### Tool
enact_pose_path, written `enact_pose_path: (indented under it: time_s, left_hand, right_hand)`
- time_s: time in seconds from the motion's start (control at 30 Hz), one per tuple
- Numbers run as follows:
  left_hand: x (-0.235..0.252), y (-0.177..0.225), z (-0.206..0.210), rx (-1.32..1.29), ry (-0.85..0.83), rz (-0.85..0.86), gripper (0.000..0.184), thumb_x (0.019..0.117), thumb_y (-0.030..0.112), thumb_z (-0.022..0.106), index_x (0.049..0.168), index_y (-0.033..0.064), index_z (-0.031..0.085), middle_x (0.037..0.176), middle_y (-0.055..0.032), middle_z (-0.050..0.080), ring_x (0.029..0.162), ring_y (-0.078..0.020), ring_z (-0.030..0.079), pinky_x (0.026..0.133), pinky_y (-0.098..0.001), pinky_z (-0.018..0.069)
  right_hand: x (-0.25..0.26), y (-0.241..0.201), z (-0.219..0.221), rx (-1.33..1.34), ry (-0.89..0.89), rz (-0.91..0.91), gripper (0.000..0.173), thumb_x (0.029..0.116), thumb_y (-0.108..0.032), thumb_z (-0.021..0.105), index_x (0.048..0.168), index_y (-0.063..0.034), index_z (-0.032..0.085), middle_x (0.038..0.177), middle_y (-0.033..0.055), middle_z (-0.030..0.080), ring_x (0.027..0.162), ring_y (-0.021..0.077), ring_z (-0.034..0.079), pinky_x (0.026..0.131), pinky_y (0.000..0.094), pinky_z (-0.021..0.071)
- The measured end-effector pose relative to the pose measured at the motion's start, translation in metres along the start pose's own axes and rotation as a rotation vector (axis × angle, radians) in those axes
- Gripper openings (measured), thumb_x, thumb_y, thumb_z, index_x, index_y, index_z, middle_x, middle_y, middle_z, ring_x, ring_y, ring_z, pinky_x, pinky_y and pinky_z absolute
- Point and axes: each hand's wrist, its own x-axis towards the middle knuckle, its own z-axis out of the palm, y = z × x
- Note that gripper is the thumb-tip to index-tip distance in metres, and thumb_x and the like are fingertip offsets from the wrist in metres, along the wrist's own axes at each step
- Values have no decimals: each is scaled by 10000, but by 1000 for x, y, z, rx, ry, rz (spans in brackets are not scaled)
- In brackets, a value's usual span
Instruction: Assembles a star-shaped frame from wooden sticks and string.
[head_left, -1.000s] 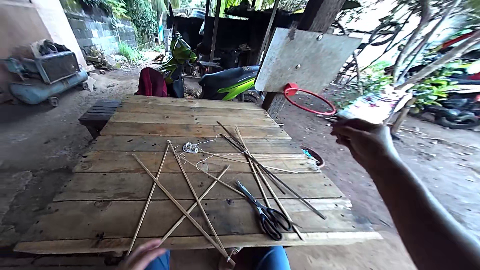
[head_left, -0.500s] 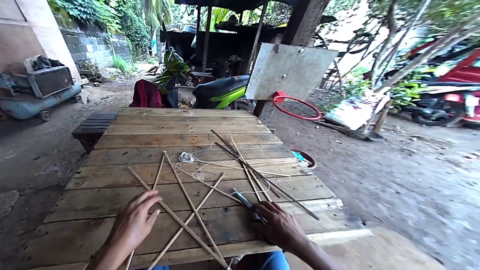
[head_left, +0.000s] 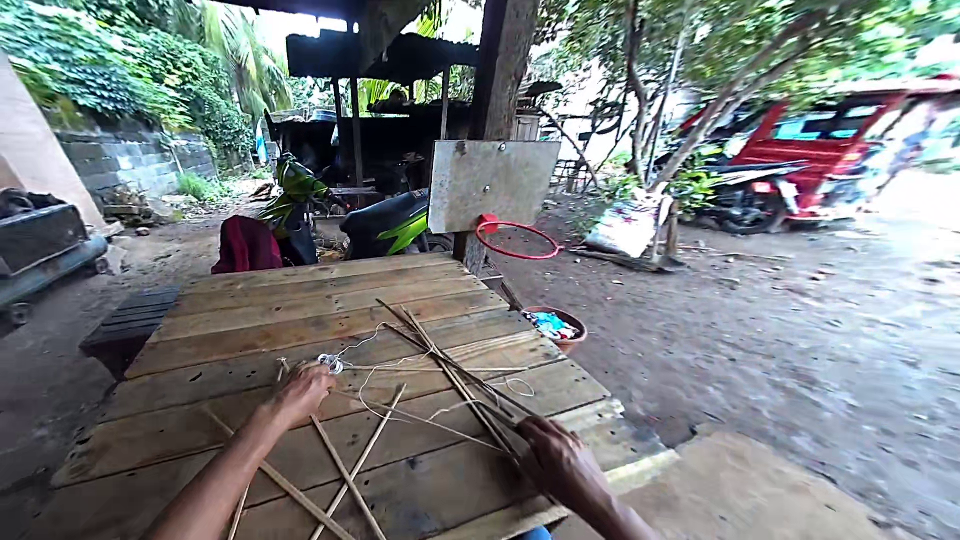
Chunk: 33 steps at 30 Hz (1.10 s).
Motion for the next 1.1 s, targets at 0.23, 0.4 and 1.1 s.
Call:
enact_pose_path:
  time_s: [0.23, 0.4, 1.1]
  left_hand:
    - [-66, -12, -93, -48, -9, -113, 278, 1041, 43, 534, 1242, 29, 725, 1230, -232, 653, 1191, -385, 605, 1075, -511, 433]
    - [-98, -8, -142, 36, 46, -138, 259, 1032, 37, 561, 1188, 77, 764, 1139, -174, 686, 1120, -330, 631, 1020, -496, 465]
    - [-288, -123, -116, -292, 414, -296, 167, 910, -2, 646, 931, 95, 780, 915, -8, 743, 848, -126, 697, 782, -360, 580]
  right_hand:
    - [16, 25, -4, -31, -34, 92, 325, 933, -180, 673, 1225, -45, 716, 1322, 217, 647, 1204, 452, 618, 950, 656, 480]
    - [27, -22, -12, 78, 76, -107, 468, 920, -82, 680, 1385, -66, 636, 1409, 230, 594, 1230, 453, 611, 977, 630, 504]
    - [-7, -134, -8, 491, 65, -386, 198, 958, -95, 628, 1067, 34, 732, 1038, 214, 714, 874, 345, 714, 765, 519, 591]
